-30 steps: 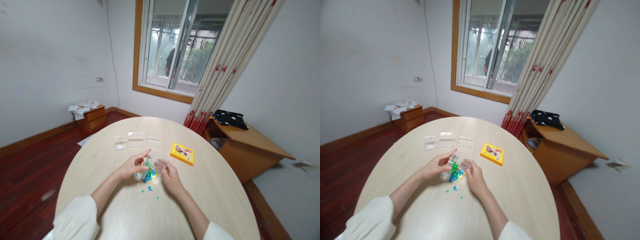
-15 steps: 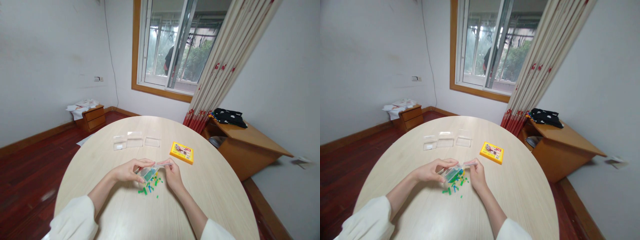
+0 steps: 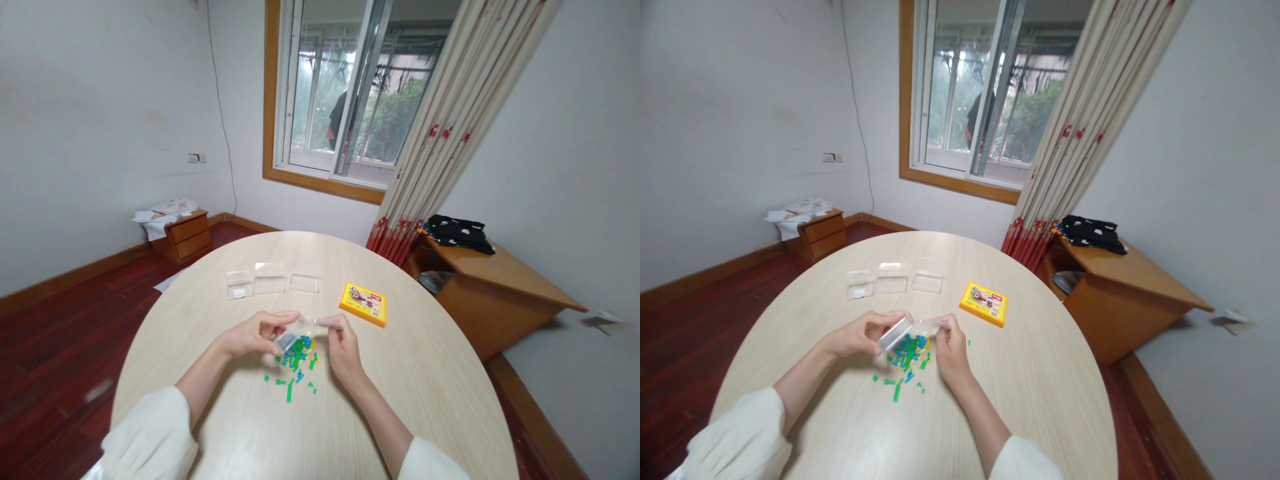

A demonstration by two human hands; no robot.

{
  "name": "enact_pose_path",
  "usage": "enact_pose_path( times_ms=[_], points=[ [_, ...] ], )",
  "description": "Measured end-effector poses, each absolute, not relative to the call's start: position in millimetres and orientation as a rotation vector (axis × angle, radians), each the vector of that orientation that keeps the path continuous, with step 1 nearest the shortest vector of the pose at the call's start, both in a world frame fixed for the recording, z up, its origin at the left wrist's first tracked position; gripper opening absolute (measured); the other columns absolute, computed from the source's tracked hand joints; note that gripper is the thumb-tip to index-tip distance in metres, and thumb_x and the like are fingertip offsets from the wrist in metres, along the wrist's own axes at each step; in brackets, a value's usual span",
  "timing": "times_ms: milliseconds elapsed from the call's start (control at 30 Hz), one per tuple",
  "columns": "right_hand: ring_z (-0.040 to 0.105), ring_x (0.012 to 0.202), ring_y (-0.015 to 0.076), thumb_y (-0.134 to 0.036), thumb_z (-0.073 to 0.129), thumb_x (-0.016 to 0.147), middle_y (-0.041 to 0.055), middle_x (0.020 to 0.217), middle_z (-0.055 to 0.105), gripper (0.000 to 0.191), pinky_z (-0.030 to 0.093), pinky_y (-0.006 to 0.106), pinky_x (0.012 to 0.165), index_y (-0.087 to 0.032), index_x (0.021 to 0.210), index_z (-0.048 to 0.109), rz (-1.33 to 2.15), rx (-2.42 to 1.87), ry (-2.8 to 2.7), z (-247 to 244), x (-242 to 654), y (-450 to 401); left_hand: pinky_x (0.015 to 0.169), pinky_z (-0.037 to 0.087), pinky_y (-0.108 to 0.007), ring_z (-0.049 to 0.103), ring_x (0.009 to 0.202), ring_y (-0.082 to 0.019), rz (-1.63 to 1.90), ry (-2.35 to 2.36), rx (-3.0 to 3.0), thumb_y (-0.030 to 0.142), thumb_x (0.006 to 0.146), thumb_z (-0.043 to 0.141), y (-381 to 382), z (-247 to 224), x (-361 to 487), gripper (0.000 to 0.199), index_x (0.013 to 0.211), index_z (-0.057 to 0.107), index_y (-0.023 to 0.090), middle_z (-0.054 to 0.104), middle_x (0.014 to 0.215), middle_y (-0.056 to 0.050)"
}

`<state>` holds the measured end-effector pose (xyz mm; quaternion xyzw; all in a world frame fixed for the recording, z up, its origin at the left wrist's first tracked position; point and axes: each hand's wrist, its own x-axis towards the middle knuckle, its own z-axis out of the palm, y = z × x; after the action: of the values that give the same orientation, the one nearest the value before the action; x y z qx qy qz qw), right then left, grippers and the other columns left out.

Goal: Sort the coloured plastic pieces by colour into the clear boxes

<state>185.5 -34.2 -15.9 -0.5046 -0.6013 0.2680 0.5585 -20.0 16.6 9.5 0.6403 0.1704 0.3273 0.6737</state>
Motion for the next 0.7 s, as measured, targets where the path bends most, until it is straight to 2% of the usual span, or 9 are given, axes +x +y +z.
enact_pose_path(
  times_ms=[133, 200, 300, 400, 567, 700],
  points=[
    [0.060, 0.093, 0.0177, -0.033, 0.043, 0.085, 0.0070, 0.094, 0.064, 0.019, 0.047, 0.033, 0.082, -0.019, 0.096, 0.051, 0.711, -1.141, -1.373, -17.0, 180.6, -33.7, 0.089, 0.038, -0.033, 0.056, 0.090, -0.015, 0.913, 0.390, 1.138, 0.038, 0.058, 0.077, 19.2, -2.9, -15.3, 0.074, 0.126, 0.050, 0.026, 0.057, 0.116, -0.009],
    [0.062, 0.089, 0.0173, -0.037, 0.045, 0.084, 0.0071, 0.093, 0.065, 0.026, 0.049, 0.033, 0.079, -0.019, 0.102, 0.049, 0.810, -1.125, -1.324, -17.8, 179.7, -31.1, 0.083, 0.040, -0.029, 0.057, 0.083, -0.012, 0.953, 0.390, 1.060, 0.034, 0.060, 0.077, 18.7, -4.6, -11.3, 0.078, 0.130, 0.043, 0.028, 0.057, 0.114, -0.009],
    [0.064, 0.075, 0.0173, -0.041, 0.050, 0.080, 0.0059, 0.086, 0.067, 0.035, 0.052, 0.031, 0.067, -0.020, 0.106, 0.046, 0.980, -1.107, -1.239, -17.6, 180.4, -24.3, 0.080, 0.043, -0.029, 0.058, 0.084, -0.014, 0.961, 0.415, 1.045, 0.029, 0.059, 0.078, 16.0, -3.9, -4.9, 0.081, 0.130, 0.039, 0.028, 0.054, 0.116, -0.010],
    [0.065, 0.069, 0.0184, -0.043, 0.054, 0.076, 0.0060, 0.082, 0.068, 0.034, 0.053, 0.031, 0.060, -0.019, 0.101, 0.049, 1.031, -1.109, -1.218, -15.8, 183.7, -13.0, 0.078, 0.044, -0.030, 0.059, 0.084, -0.014, 0.935, 0.440, 1.112, 0.026, 0.060, 0.078, 12.4, -3.2, 1.1, 0.075, 0.125, 0.042, 0.027, 0.051, 0.120, -0.011],
    [0.066, 0.064, 0.0198, -0.041, 0.055, 0.071, 0.0044, 0.068, 0.066, 0.024, 0.053, 0.033, 0.061, -0.018, 0.074, 0.054, 0.749, -1.293, -1.371, -12.2, 205.5, 22.1, 0.083, 0.045, -0.033, 0.059, 0.090, -0.015, 0.953, 0.553, 1.272, 0.025, 0.063, 0.074, 14.9, -10.5, 7.8, 0.068, 0.122, 0.043, 0.025, 0.048, 0.122, -0.012],
    [0.066, 0.068, 0.0191, -0.034, 0.052, 0.072, 0.0045, 0.070, 0.064, 0.017, 0.050, 0.031, 0.064, -0.017, 0.074, 0.053, 0.598, -1.432, -1.366, -6.1, 245.5, 58.0, 0.088, 0.043, -0.038, 0.057, 0.090, -0.017, 1.209, 0.916, 1.578, 0.023, 0.072, 0.059, 32.2, -24.1, 0.0, 0.040, 0.111, 0.052, 0.019, 0.055, 0.108, -0.009]
  ],
)
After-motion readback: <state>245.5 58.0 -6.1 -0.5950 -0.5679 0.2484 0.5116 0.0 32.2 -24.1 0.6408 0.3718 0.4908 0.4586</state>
